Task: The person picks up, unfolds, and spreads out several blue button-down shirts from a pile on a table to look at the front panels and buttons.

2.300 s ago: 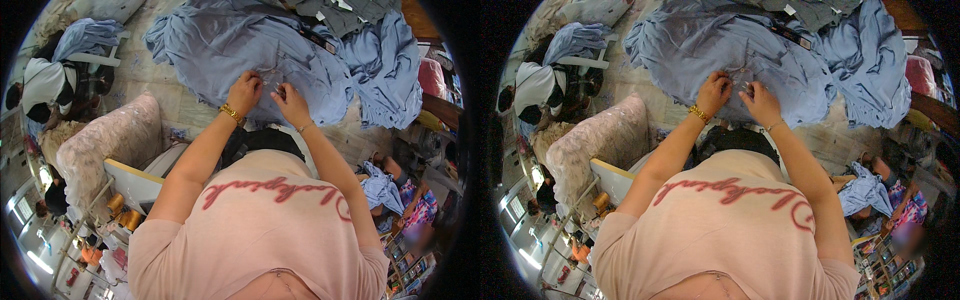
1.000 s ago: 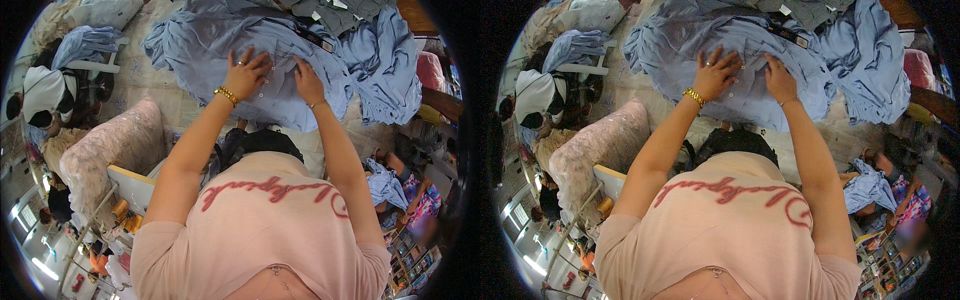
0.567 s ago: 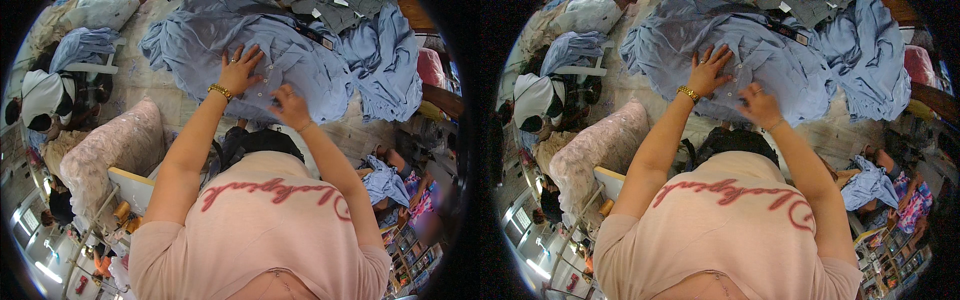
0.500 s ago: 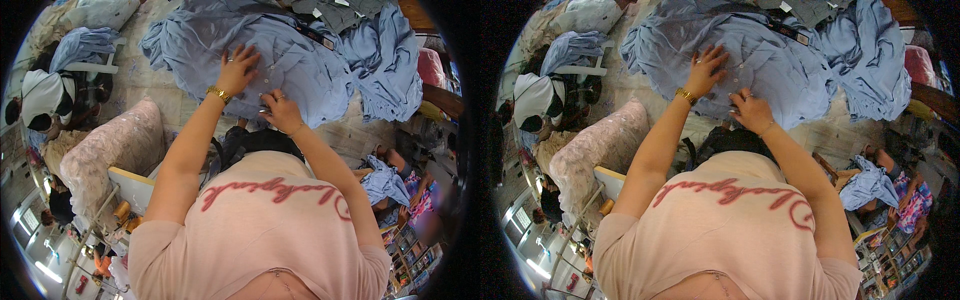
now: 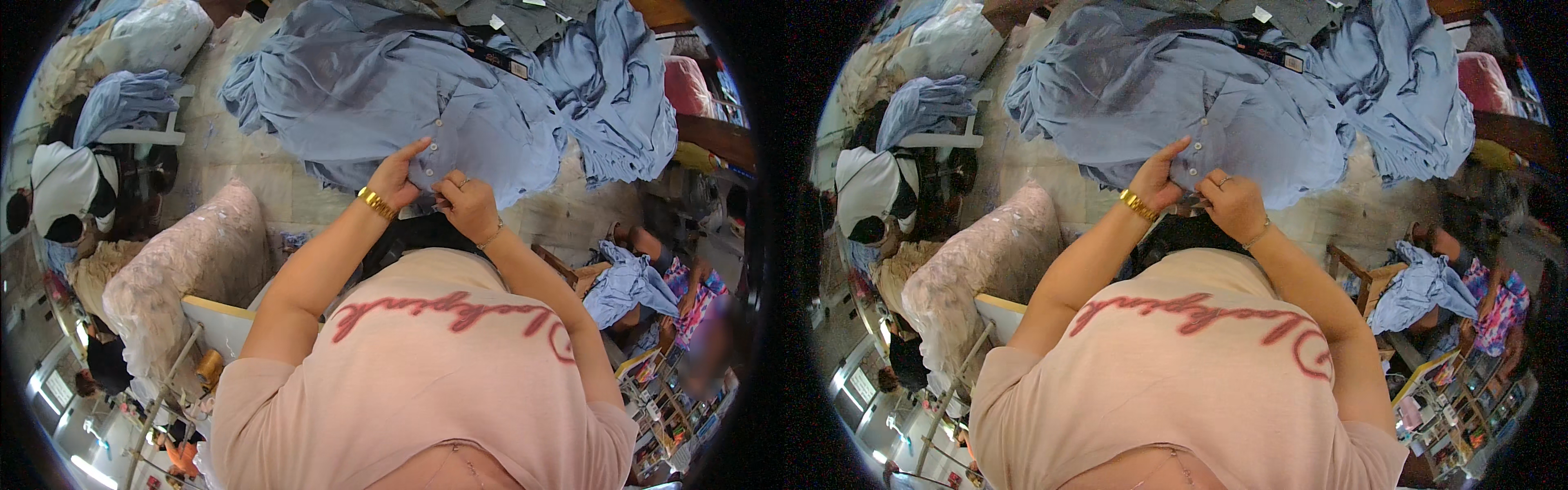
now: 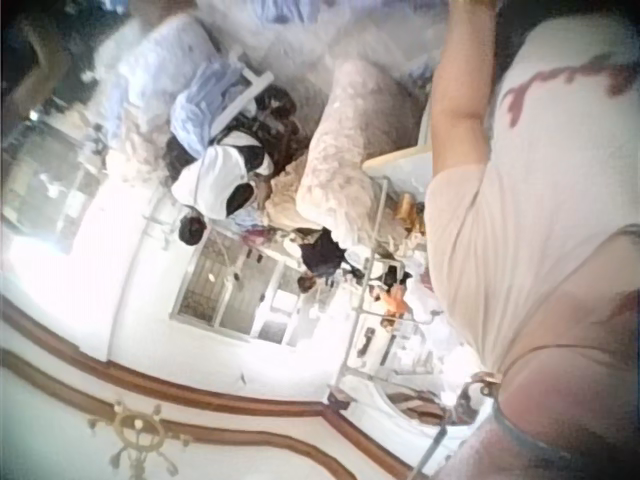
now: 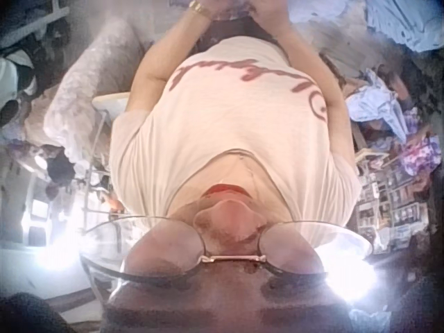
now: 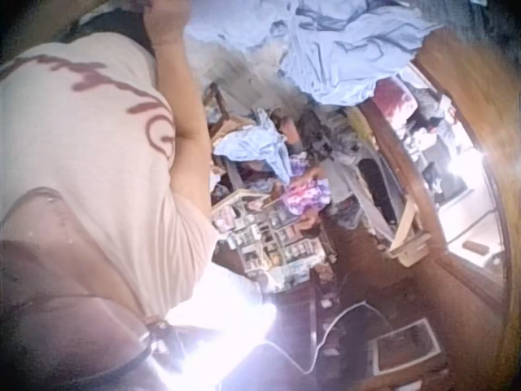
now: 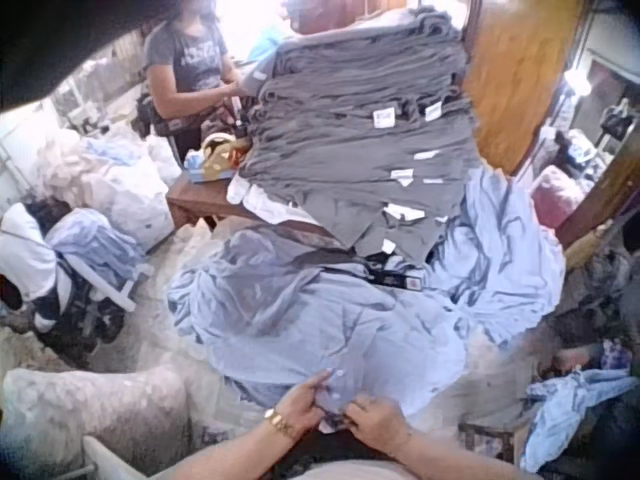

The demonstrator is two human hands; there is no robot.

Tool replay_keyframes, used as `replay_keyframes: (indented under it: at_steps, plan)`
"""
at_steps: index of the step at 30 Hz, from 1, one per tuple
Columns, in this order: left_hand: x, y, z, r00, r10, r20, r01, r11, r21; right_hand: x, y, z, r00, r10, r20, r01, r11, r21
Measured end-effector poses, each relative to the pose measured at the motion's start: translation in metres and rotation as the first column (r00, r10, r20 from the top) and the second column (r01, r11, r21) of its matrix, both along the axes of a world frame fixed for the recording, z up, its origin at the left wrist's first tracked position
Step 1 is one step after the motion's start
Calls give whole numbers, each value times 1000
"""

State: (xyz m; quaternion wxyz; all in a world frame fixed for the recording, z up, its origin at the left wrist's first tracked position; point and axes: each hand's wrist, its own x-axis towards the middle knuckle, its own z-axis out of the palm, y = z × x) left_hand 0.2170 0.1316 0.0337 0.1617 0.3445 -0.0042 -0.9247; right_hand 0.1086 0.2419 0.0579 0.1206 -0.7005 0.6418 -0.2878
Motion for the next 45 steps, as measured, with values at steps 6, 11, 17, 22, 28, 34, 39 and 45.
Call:
replay_keyframes:
  at_steps: [6, 11, 17, 22, 28, 34, 39, 45]
  plan:
    - [-16, 0, 0, 982, 42, 186, -13, 989, -150, -2, 5, -1, 969, -149, 196, 133, 987, 94]
    - [-13, -3, 29, 979, 18, 204, 26, 977, -211, -15, -16, 20, 850, -349, 396, 356, 933, 57]
    - [-16, -4, 29, 977, -50, 205, 118, 934, -337, -31, -40, 15, 826, -376, 420, 365, 924, 109]
    - [-14, -2, 28, 947, -31, 321, 175, 886, -429, -33, -42, 20, 862, -368, 350, 359, 929, 91]
    - [-10, -5, 16, 952, 9, 305, 170, 815, -554, -36, -53, 22, 907, -342, 245, 318, 939, 133]
    - [-9, -1, 15, 927, -9, 376, 199, 859, -471, -41, -53, 14, 962, -189, 195, 181, 982, 57]
    - [-11, -5, 17, 942, -11, 336, 178, 863, -473, -41, -59, 26, 842, -368, 394, 259, 917, 303]
    - [-11, -6, 11, 957, -26, 288, 160, 878, -452, -38, -61, 12, 861, -360, 360, 303, 930, 207]
